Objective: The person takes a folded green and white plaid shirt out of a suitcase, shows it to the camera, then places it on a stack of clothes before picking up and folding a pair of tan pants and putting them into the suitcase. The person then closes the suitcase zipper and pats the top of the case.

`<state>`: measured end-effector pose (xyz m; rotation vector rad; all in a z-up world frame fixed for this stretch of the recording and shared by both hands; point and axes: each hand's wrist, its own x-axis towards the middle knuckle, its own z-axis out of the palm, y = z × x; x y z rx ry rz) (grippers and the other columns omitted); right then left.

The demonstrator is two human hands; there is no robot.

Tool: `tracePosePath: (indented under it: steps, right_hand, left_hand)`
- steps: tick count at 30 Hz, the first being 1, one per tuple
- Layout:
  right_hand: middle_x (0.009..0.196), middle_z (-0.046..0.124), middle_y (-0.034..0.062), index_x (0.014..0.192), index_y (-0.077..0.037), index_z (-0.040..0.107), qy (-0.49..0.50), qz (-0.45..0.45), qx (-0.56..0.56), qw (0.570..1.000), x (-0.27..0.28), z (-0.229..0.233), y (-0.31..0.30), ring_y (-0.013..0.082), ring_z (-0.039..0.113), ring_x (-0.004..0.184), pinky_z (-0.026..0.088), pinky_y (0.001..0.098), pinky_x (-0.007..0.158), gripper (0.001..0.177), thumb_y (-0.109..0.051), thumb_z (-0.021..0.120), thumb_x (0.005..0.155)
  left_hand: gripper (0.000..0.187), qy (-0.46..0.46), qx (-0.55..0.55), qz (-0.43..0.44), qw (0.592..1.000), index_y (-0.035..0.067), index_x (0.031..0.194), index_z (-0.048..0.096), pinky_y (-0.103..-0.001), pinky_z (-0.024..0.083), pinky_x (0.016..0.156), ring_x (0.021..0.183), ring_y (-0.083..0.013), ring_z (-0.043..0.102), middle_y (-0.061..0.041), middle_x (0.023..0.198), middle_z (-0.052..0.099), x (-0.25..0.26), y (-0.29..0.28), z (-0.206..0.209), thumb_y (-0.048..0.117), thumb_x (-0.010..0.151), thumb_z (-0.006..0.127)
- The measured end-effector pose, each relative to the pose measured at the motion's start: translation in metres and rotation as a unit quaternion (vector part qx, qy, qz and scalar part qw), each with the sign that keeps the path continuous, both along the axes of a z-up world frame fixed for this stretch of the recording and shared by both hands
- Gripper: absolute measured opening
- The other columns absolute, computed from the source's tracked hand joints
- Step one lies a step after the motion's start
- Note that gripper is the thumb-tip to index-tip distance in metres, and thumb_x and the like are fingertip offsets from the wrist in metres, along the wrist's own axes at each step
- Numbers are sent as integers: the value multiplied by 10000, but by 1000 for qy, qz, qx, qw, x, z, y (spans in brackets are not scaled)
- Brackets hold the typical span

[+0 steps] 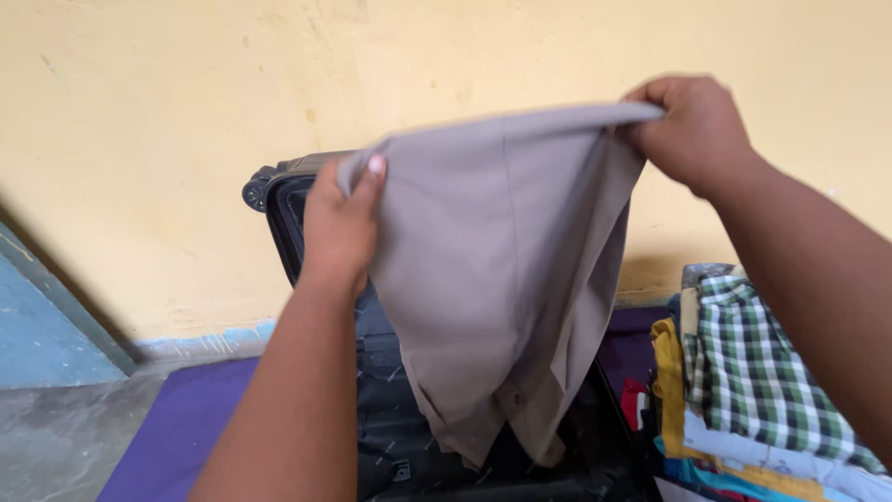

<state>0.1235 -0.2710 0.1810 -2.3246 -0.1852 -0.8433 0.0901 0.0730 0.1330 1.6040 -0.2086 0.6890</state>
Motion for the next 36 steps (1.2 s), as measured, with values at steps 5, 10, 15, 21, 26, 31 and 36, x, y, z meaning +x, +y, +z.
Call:
tracePosePath:
  steps: [5,10,15,21,26,31,36]
  right_hand:
    - [1025,758,89,1088,-62,736,152,129,222,954,-26,-47,-7,225,678,974,521,393,871,247,-166,754,864]
    - [1178,716,110,1271,-88,647,256,156,330,895,-50,-100,-6,255,660,1068,514,453,925,376,-273,650,944]
    - [1223,721,109,1311,-72,622,240,166,359,886,-64,-127,-1,234,676,1125,535,410,975,392,-249,619,961]
    - [1205,729,112,1323,-61,620,244,136,354,893,-73,-146,7,236,688,1069,563,394,916,398,-254,594,975]
    - [1243,699,107,1385,-128,550,269,101,349,892,-91,-163,11,232,654,1127,518,403,969,456,-337,563,980]
    - [1279,693,137,1393,-105,578,313,101,373,867,-94,-191,8,272,648,1187,509,422,1003,532,-395,587,947]
    - [1280,719,143,1364,-78,610,417,152,365,819,-87,-230,-8,305,640,1233,482,461,1035,639,-348,740,799]
  left_hand:
    - [333,116,-97,-32,988,41,1132,663,-310,538,796,869,-133,642,-73,980,717,-34,0,-56,329,965,640]
    - [348,192,-94,-29,976,36,1116,660,-322,542,747,814,-142,642,-81,924,709,-60,-7,-86,351,969,626]
    - [367,220,-70,-7,973,26,1097,662,-324,532,732,797,-133,630,-74,893,701,-72,-6,-100,368,969,628]
    - [348,233,-19,39,972,21,1051,685,-327,524,734,785,-137,623,-87,894,707,-71,-6,-110,355,969,635]
    - [343,280,-34,45,958,26,1063,683,-332,538,738,785,-155,661,-101,899,725,-84,-8,-119,350,971,623]
    - [325,268,-53,34,961,24,1056,706,-320,531,740,779,-147,656,-87,892,736,-89,-10,-124,327,962,634]
    - [296,260,-78,19,962,21,1038,713,-300,520,735,764,-123,631,-62,876,730,-84,-14,-132,299,959,649]
